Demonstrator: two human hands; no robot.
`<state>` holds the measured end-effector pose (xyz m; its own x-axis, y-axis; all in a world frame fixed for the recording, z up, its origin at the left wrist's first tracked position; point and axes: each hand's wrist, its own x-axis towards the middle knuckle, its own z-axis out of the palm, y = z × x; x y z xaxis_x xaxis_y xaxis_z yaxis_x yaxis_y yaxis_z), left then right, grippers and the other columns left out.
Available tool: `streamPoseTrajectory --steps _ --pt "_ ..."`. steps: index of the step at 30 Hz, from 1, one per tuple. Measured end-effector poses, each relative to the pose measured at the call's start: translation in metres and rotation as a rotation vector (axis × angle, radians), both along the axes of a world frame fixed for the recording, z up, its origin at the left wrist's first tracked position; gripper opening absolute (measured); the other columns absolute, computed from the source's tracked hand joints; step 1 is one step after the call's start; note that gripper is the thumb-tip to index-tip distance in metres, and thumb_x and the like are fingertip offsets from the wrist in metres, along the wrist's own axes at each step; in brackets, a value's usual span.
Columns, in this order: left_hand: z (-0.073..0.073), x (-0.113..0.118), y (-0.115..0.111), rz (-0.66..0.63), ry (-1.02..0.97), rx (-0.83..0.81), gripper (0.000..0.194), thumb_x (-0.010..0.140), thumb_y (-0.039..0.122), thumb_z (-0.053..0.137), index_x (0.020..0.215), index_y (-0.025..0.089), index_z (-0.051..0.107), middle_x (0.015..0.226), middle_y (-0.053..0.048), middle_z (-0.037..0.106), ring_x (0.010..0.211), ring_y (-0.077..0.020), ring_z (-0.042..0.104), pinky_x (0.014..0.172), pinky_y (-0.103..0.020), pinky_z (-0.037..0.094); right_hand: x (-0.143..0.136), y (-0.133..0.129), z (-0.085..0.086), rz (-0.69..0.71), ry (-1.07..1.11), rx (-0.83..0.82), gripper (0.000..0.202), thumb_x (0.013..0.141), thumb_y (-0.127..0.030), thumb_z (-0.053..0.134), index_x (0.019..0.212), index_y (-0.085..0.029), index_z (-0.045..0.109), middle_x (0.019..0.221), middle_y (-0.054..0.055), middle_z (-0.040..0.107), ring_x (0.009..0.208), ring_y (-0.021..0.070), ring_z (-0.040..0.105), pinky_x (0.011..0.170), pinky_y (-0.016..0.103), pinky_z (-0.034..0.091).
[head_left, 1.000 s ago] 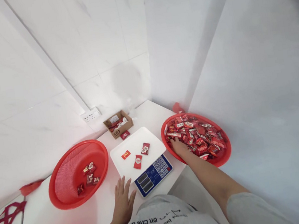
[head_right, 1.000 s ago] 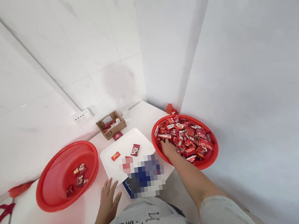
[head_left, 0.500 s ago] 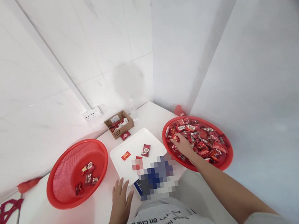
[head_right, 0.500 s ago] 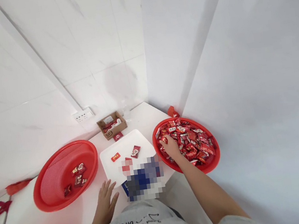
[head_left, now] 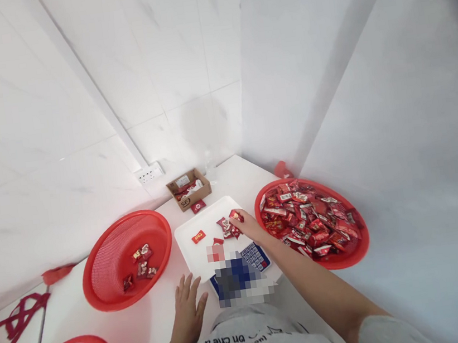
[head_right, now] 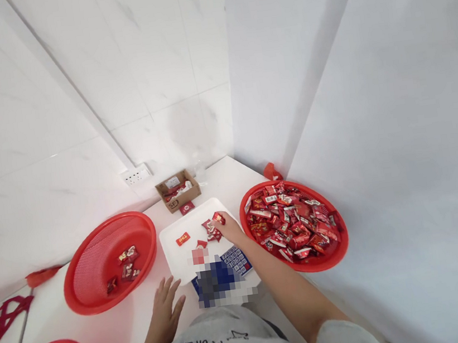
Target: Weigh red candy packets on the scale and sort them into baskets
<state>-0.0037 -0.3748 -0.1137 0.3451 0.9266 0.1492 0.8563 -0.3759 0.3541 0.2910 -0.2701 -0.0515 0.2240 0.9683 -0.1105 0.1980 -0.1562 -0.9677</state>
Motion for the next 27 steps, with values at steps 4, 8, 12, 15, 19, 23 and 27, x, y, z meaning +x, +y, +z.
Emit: streamPoseTrajectory --steps 4,8,12,15,19,23,27 --pt "-0.005 -0.007 -0.004 0.022 0.008 -0.017 0.04 0.089 0.039 0.037 0.123 0.024 0.052 0.135 -0.01 0.047 0.132 -0.029 0.031 0.103 -0.056 0.03 0.002 -0.004 -0.006 0.005 0.05 -0.095 0.041 0.075 -0.037 0.054 0.113 -0.021 0.052 0.09 0.002 0.064 0.067 0.0142 0.06 0.051 0.024 0.048" --pt "-0.006 -0.006 -0.004 0.023 0.009 -0.02 0.04 0.089 0.038 0.038 0.123 0.024 0.052 0.135 -0.009 0.048 0.132 -0.0283 0.031 0.104 -0.056 0.03 0.003 -0.009 -0.009 0.071 0.091 -0.148 0.055 0.074 -0.033 0.057 0.126 -0.022 0.044 0.095 0.003 0.065 0.07 0.0132 0.061 0.052 0.022 0.048" --pt "0.001 0.0 0.001 0.008 0.009 -0.047 0.039 0.089 0.037 0.039 0.124 0.025 0.051 0.136 -0.008 0.047 0.133 -0.0275 0.03 0.105 -0.055 0.029 0.005 -0.012 -0.013 0.13 -0.05 -0.157 0.054 0.076 -0.03 0.055 0.128 -0.02 0.044 0.107 0.006 0.063 0.084 0.016 0.063 0.069 0.028 0.052" --pt "0.007 0.005 0.005 -0.003 0.016 -0.071 0.04 0.089 0.038 0.039 0.124 0.025 0.051 0.138 -0.008 0.045 0.133 -0.0278 0.029 0.105 -0.056 0.028 0.003 -0.012 -0.016 0.13 -0.184 -0.106 0.047 0.076 -0.026 0.055 0.122 -0.02 0.05 0.117 0.007 0.06 0.105 0.0191 0.058 0.09 0.034 0.046" --pt "0.009 0.009 0.006 -0.015 0.025 -0.081 0.04 0.089 0.038 0.039 0.125 0.025 0.051 0.138 -0.009 0.045 0.133 -0.0281 0.03 0.105 -0.056 0.029 -0.007 -0.01 -0.02 0.165 -0.227 -0.072 0.043 0.072 -0.021 0.057 0.115 -0.021 0.057 0.116 0.005 0.062 0.108 0.0198 0.056 0.097 0.036 0.041" --pt "0.008 0.009 0.006 -0.018 0.032 -0.078 0.04 0.089 0.037 0.04 0.125 0.025 0.05 0.138 -0.009 0.045 0.133 -0.0284 0.03 0.105 -0.056 0.03 -0.014 -0.006 -0.019 0.177 -0.271 -0.024 0.038 0.074 -0.02 0.054 0.112 -0.021 0.059 0.117 0.006 0.061 0.11 0.0201 0.055 0.098 0.035 0.039" --pt "0.008 0.01 0.006 -0.016 0.038 -0.08 0.04 0.089 0.037 0.039 0.125 0.023 0.051 0.138 -0.01 0.045 0.133 -0.0287 0.029 0.105 -0.056 0.029 -0.019 0.004 -0.014 0.194 -0.305 0.011 0.043 0.075 -0.018 0.051 0.117 -0.019 0.056 0.123 0.008 0.057 0.116 0.0224 0.05 0.101 0.038 0.035"
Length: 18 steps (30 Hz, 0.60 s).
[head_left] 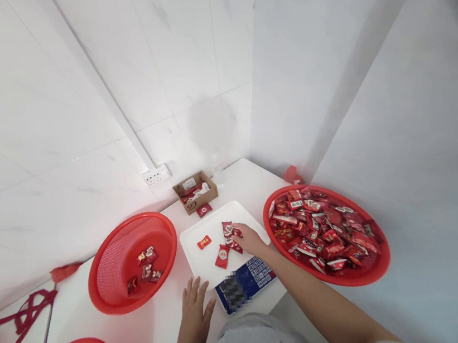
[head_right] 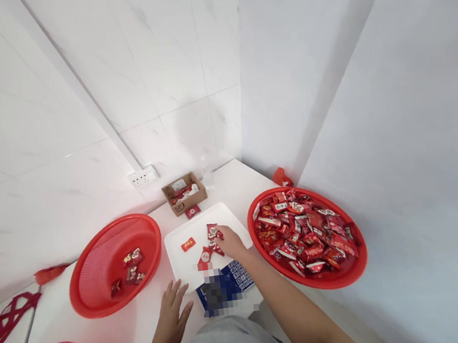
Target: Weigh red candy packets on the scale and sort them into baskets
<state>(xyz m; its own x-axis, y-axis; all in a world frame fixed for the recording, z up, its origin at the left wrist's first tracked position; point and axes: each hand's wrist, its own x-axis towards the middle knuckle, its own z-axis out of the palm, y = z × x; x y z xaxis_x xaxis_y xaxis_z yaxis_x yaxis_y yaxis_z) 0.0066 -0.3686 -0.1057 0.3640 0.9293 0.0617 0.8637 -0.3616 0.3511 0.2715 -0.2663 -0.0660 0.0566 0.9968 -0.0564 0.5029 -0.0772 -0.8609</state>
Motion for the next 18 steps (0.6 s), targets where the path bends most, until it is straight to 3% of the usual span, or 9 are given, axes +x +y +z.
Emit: streamPoseTrajectory --steps 5,8,10,13,15,18 --pt "-0.001 0.002 0.004 -0.017 0.001 0.004 0.04 0.089 0.037 0.04 0.126 0.024 0.05 0.138 -0.01 0.045 0.133 -0.0286 0.029 0.104 -0.057 0.03 -0.012 0.005 0.007 0.185 0.031 -0.001 0.042 0.069 -0.018 0.059 0.11 -0.023 0.061 0.114 0.005 0.064 0.103 0.0212 0.059 0.092 0.034 0.044" --pt "0.0 0.005 0.007 -0.009 -0.01 0.013 0.04 0.089 0.037 0.04 0.127 0.025 0.048 0.139 -0.009 0.044 0.134 -0.0276 0.028 0.105 -0.055 0.029 -0.008 -0.004 0.011 0.192 0.056 0.049 0.038 0.072 -0.021 0.055 0.11 -0.024 0.061 0.115 0.004 0.063 0.105 0.0196 0.058 0.095 0.034 0.042" --pt "0.003 0.007 0.01 -0.007 -0.015 0.012 0.042 0.09 0.038 0.039 0.129 0.025 0.046 0.141 -0.009 0.041 0.135 -0.0274 0.026 0.106 -0.055 0.027 0.005 -0.016 0.012 0.095 0.084 0.094 0.036 0.076 -0.025 0.052 0.111 -0.023 0.06 0.116 0.005 0.062 0.107 0.0194 0.056 0.097 0.036 0.04" --pt "0.008 0.015 0.02 -0.018 -0.021 0.008 0.047 0.09 0.041 0.038 0.133 0.025 0.04 0.144 -0.01 0.035 0.136 -0.0273 0.022 0.107 -0.054 0.026 0.038 -0.038 0.006 -0.18 0.097 0.113 0.039 0.077 -0.034 0.048 0.112 -0.02 0.058 0.116 0.008 0.061 0.107 0.021 0.056 0.096 0.038 0.041" --pt "0.011 0.024 0.031 -0.025 -0.027 0.013 0.05 0.089 0.043 0.038 0.136 0.025 0.036 0.147 -0.01 0.03 0.137 -0.0274 0.019 0.107 -0.054 0.025 0.062 -0.054 -0.003 -0.365 0.05 0.144 0.043 0.077 -0.038 0.046 0.113 -0.018 0.056 0.118 0.011 0.06 0.109 0.0223 0.054 0.098 0.04 0.039" --pt "0.014 0.042 0.054 -0.029 -0.028 0.009 0.056 0.088 0.046 0.04 0.139 0.024 0.03 0.149 -0.012 0.024 0.138 -0.0291 0.014 0.106 -0.055 0.024 0.089 -0.078 -0.019 -0.53 -0.026 0.139 0.047 0.076 -0.043 0.045 0.113 -0.016 0.056 0.118 0.013 0.059 0.109 0.0249 0.053 0.097 0.043 0.039"
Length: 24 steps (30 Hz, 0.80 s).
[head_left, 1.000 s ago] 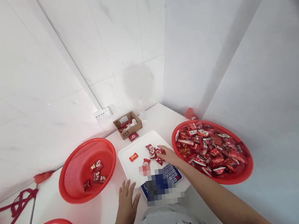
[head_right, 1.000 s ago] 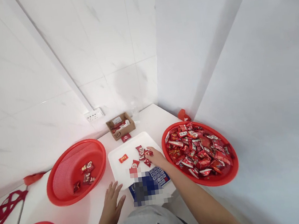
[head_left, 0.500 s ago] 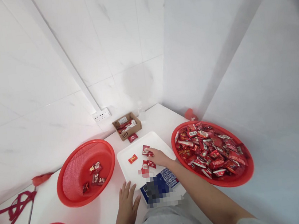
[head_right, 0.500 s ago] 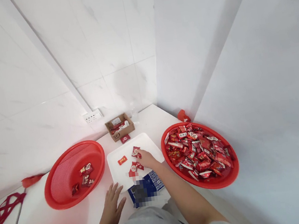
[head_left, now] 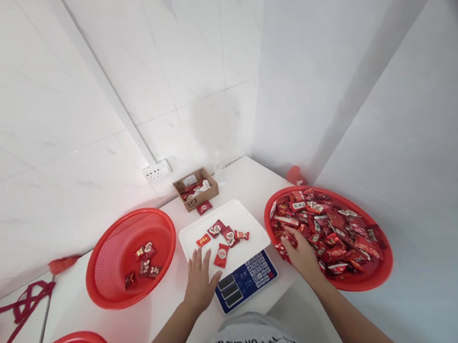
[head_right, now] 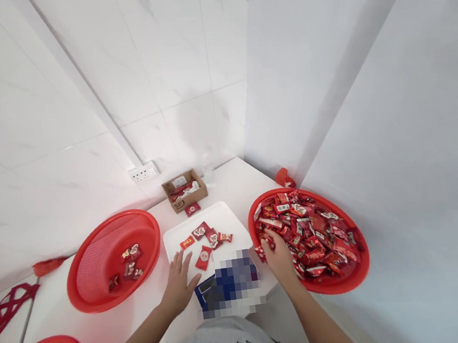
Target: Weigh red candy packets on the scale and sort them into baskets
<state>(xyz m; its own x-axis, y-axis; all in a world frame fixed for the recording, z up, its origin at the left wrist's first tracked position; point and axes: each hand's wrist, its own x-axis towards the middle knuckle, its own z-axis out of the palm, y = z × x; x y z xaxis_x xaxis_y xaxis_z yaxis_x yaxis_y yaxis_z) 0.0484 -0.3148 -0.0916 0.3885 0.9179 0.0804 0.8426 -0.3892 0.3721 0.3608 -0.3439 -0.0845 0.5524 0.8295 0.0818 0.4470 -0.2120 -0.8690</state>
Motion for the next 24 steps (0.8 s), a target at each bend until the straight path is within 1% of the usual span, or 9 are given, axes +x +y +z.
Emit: streamPoseTrajectory --steps 4,6,8,10,14,16,18,21,24 --pt "-0.003 0.025 0.036 0.047 0.008 -0.056 0.061 0.087 0.048 0.04 0.14 0.018 0.028 0.149 -0.017 0.022 0.138 -0.0303 0.013 0.106 -0.054 0.022 0.01 -0.017 -0.014 -0.059 -0.063 -0.01 0.047 0.077 -0.046 0.043 0.111 -0.016 0.057 0.115 0.013 0.06 0.108 0.0251 0.053 0.096 0.042 0.039" --pt "-0.005 0.036 0.05 0.082 0.02 -0.085 0.063 0.087 0.046 0.04 0.14 0.015 0.027 0.148 -0.019 0.023 0.137 -0.0307 0.016 0.107 -0.053 0.022 0.008 -0.019 -0.015 -0.068 -0.086 -0.001 0.047 0.077 -0.046 0.042 0.109 -0.015 0.057 0.113 0.014 0.061 0.106 0.0252 0.054 0.095 0.042 0.039" --pt "-0.007 0.046 0.059 0.091 0.026 -0.091 0.061 0.088 0.045 0.039 0.139 0.014 0.028 0.147 -0.019 0.025 0.136 -0.0303 0.019 0.107 -0.052 0.022 0.006 -0.018 -0.015 -0.062 -0.098 -0.001 0.046 0.078 -0.045 0.041 0.108 -0.015 0.058 0.111 0.014 0.061 0.105 0.0251 0.054 0.094 0.042 0.04" --pt "-0.006 0.057 0.063 0.11 0.035 -0.072 0.06 0.089 0.045 0.036 0.14 0.015 0.028 0.147 -0.018 0.025 0.137 -0.0302 0.018 0.107 -0.054 0.02 0.004 -0.017 -0.015 -0.046 -0.102 -0.004 0.043 0.079 -0.043 0.041 0.108 -0.016 0.058 0.109 0.014 0.062 0.104 0.0247 0.054 0.094 0.042 0.04" --pt "0.004 0.086 0.063 0.133 0.075 -0.019 0.063 0.087 0.054 0.034 0.141 0.022 0.027 0.151 -0.015 0.017 0.138 -0.0324 0.011 0.106 -0.06 0.013 0.005 -0.018 -0.015 -0.042 -0.099 -0.005 0.042 0.08 -0.043 0.041 0.107 -0.016 0.058 0.109 0.013 0.062 0.104 0.0247 0.054 0.093 0.042 0.04" --pt "0.009 0.101 0.064 0.117 0.089 -0.028 0.067 0.084 0.06 0.034 0.141 0.025 0.026 0.151 -0.015 0.014 0.138 -0.0351 0.008 0.103 -0.064 0.012 0.005 -0.018 -0.016 -0.046 -0.095 -0.012 0.043 0.08 -0.044 0.041 0.107 -0.016 0.058 0.109 0.014 0.062 0.104 0.025 0.055 0.093 0.042 0.041" --pt "0.01 0.113 0.068 0.135 0.109 -0.074 0.072 0.082 0.065 0.034 0.141 0.025 0.026 0.151 -0.016 0.013 0.137 -0.0384 0.007 0.101 -0.067 0.011 0.005 -0.018 -0.015 -0.046 -0.095 -0.027 0.043 0.08 -0.044 0.04 0.107 -0.016 0.058 0.108 0.014 0.062 0.103 0.0251 0.055 0.092 0.041 0.041" --pt "0.007 0.119 0.075 0.161 0.15 -0.125 0.074 0.081 0.067 0.033 0.139 0.021 0.033 0.15 -0.018 0.018 0.136 -0.039 0.01 0.102 -0.066 0.007 0.005 -0.017 -0.014 -0.046 -0.095 -0.049 0.045 0.079 -0.045 0.04 0.107 -0.015 0.058 0.108 0.014 0.062 0.103 0.0251 0.055 0.092 0.041 0.041" --pt "0.004 0.11 0.078 0.072 0.172 -0.108 0.067 0.084 0.063 0.029 0.136 0.023 0.038 0.15 -0.014 0.021 0.137 -0.0359 0.012 0.105 -0.062 0.005 0.005 -0.017 -0.013 -0.043 -0.095 -0.064 0.046 0.079 -0.046 0.039 0.107 -0.014 0.058 0.108 0.015 0.063 0.102 0.0258 0.056 0.092 0.041 0.041"
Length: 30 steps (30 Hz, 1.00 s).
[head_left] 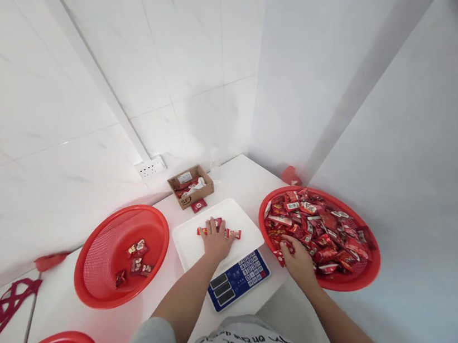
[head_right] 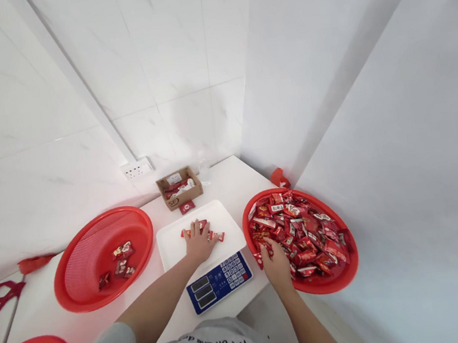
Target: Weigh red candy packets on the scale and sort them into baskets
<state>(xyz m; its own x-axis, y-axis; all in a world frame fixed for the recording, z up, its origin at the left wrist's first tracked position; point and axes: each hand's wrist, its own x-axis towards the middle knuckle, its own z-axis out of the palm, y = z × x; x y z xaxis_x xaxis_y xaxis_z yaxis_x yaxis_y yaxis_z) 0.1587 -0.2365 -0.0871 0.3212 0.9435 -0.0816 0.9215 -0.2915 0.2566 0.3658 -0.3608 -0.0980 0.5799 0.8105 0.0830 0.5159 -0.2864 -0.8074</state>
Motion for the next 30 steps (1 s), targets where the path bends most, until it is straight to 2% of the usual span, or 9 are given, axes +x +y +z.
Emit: streamPoseTrajectory --steps 5,8,10,15,17,22,27,29,30 --pt "0.005 -0.036 0.003 -0.293 -0.003 0.005 0.057 0.086 0.056 0.035 0.135 0.027 0.039 0.149 -0.01 0.024 0.137 -0.0304 0.017 0.109 -0.055 0.008 0.0 0.0 0.002 0.006 0.006 -0.011 0.046 0.078 -0.046 0.039 0.106 -0.014 0.058 0.11 0.015 0.062 0.104 0.0261 0.055 0.093 0.042 0.04" --pt "0.01 -0.052 0.004 -0.392 -0.02 0.011 0.062 0.085 0.058 0.036 0.138 0.026 0.034 0.149 -0.01 0.024 0.137 -0.0275 0.016 0.11 -0.051 0.009 0.0 0.0 0.001 0.014 0.014 -0.01 0.046 0.078 -0.046 0.04 0.106 -0.014 0.058 0.11 0.015 0.062 0.103 0.0262 0.055 0.093 0.041 0.041" --pt "0.012 -0.05 0.002 -0.326 -0.026 0.037 0.066 0.084 0.061 0.034 0.14 0.026 0.03 0.15 -0.011 0.022 0.138 -0.0279 0.014 0.11 -0.054 0.006 0.0 0.0 0.0 0.016 0.015 -0.004 0.045 0.078 -0.045 0.04 0.106 -0.014 0.059 0.109 0.015 0.063 0.102 0.026 0.056 0.092 0.041 0.041" --pt "0.007 -0.013 -0.009 0.153 0.022 -0.042 0.07 0.085 0.062 0.028 0.142 0.022 0.024 0.15 -0.016 0.017 0.138 -0.0353 0.008 0.104 -0.062 0.011 0.0 0.001 -0.001 0.016 0.017 0.011 0.046 0.077 -0.046 0.041 0.105 -0.014 0.06 0.108 0.015 0.063 0.1 0.0254 0.056 0.09 0.04 0.042" --pt "0.002 -0.002 -0.012 0.197 0.048 -0.074 0.069 0.085 0.062 0.026 0.142 0.021 0.025 0.15 -0.017 0.017 0.138 -0.0364 0.007 0.104 -0.063 0.011 0.0 0.001 0.0 0.018 0.023 0.008 0.049 0.077 -0.047 0.041 0.105 -0.013 0.059 0.108 0.015 0.063 0.101 0.0255 0.056 0.09 0.04 0.042" --pt "-0.003 -0.017 -0.009 -0.038 0.074 0.02 0.065 0.086 0.06 0.028 0.14 0.025 0.029 0.15 -0.011 0.022 0.138 -0.0344 0.007 0.107 -0.057 0.009 -0.001 0.001 0.002 0.003 0.026 0.009 0.049 0.076 -0.048 0.04 0.105 -0.013 0.06 0.109 0.016 0.063 0.101 0.0261 0.056 0.091 0.041 0.041" --pt "0.011 -0.052 0.003 -0.423 0.055 0.016 0.065 0.085 0.062 0.031 0.139 0.027 0.031 0.149 -0.007 0.025 0.138 -0.0299 0.012 0.11 -0.052 0.009 -0.001 0.001 0.002 0.013 0.035 0.011 0.05 0.076 -0.048 0.039 0.104 -0.012 0.059 0.108 0.016 0.063 0.101 0.0262 0.056 0.092 0.041 0.041" --pt "0.015 -0.055 0.002 -0.433 0.058 0.045 0.067 0.083 0.064 0.031 0.14 0.027 0.029 0.15 -0.009 0.021 0.138 -0.0289 0.011 0.11 -0.054 0.005 -0.001 0.002 0.001 0.016 0.036 0.004 0.051 0.076 -0.049 0.039 0.105 -0.012 0.059 0.108 0.017 0.062 0.101 0.0263 0.056 0.092 0.041 0.041" --pt "0.016 -0.052 0.0 -0.37 0.057 0.061 0.069 0.083 0.065 0.031 0.141 0.027 0.028 0.151 -0.01 0.019 0.138 -0.0296 0.01 0.109 -0.056 0.004 0.0 0.002 0.0 0.016 0.036 0.002 0.052 0.076 -0.049 0.038 0.106 -0.012 0.059 0.109 0.017 0.062 0.102 0.0263 0.056 0.092 0.042 0.041"
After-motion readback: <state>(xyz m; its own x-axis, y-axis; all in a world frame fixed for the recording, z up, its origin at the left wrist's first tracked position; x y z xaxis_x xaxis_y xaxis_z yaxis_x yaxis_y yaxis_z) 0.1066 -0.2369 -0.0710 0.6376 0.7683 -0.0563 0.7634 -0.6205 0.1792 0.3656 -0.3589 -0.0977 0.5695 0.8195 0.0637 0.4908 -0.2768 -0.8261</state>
